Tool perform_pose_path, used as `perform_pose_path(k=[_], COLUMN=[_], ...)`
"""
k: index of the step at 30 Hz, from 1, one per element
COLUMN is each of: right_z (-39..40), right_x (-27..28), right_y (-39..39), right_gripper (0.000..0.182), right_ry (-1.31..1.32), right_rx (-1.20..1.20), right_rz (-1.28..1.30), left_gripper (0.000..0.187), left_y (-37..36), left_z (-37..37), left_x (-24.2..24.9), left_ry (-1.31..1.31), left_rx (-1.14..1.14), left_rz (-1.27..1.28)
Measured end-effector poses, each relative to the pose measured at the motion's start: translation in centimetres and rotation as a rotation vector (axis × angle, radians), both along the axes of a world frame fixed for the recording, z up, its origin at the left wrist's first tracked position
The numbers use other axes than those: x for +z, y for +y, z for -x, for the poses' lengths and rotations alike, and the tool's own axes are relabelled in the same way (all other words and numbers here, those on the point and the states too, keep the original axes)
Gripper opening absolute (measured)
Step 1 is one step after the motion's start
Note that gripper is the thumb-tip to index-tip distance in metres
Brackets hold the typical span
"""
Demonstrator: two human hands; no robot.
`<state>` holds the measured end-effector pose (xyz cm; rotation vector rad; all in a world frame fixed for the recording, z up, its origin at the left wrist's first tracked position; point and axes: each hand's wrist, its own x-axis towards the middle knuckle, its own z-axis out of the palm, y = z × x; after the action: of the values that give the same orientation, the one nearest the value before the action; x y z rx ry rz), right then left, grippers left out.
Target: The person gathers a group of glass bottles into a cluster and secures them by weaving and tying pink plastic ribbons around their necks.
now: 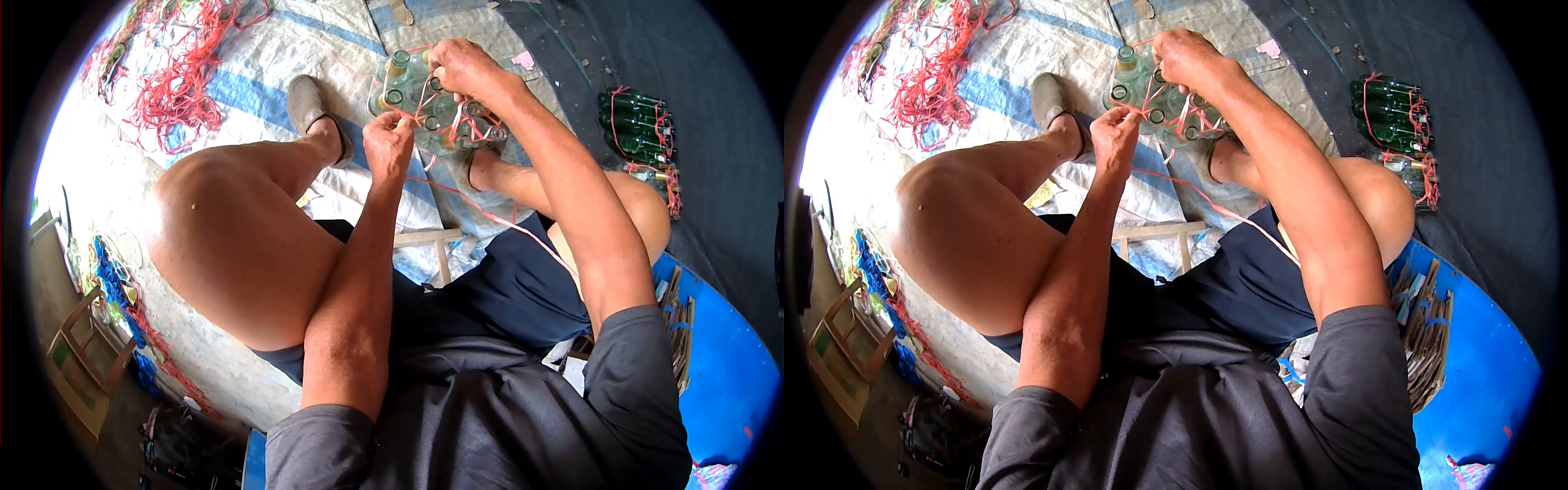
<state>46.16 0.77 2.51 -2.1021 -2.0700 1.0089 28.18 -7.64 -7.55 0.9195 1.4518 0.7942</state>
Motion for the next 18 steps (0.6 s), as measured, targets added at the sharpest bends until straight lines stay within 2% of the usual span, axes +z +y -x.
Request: perform_pose_path(k=[2,5,8,11,12,13,15,17,18], right_z=[0.0,-0.7,-0.1,-0.6,-0.5,0.0,1.5,3.3,4.3], right_x=[0.1,-0.8,0.0,-1.0,-1.5,-1.4,0.5,-0.2,1.1], right_y=[-0.1,-0.2,-0.7,-1.9,-3.0,-3.5,-5.5,-7.8,-8.0], right_gripper=[0.022,0.029,0.026,0.027,0.025,0.024,0.052,0.079,0.094], right_ry=[0.064,0.071,0.022,0.017,0.039,-0.009,-0.025,-0.098,-0.142], right_rx=[-0.1,-0.094,-0.107,-0.107,-0.15,-0.049,-0.197,-0.197,-0.168], right_rz=[0.067,0.123,0.109,0.021,-0.135,-0.234,-0.012,-0.231,-0.125], left_gripper=[0.023,0.033,0.03,0.03,0.03,0.03,0.029,0.029,0.029], left_y=[-0.1,-0.1,-0.1,0.0,-0.1,-0.1,0.1,0.1,0.1], left_z=[0.3,1.3,1.4,1.8,1.9,1.8,1.9,2.1,2.2], left_x=[-0.8,-1.4,-1.0,-0.1,0.1,0.1,-0.3,-0.4,-0.2], left_ry=[0.061,0.137,0.079,0.08,0.072,0.063,0.054,0.055,0.06], left_rx=[0.02,0.008,0.047,0.036,0.031,0.023,0.012,-0.001,-0.006], left_rz=[-0.035,0.022,-0.034,-0.04,-0.047,-0.055,-0.06,-0.063,-0.068])
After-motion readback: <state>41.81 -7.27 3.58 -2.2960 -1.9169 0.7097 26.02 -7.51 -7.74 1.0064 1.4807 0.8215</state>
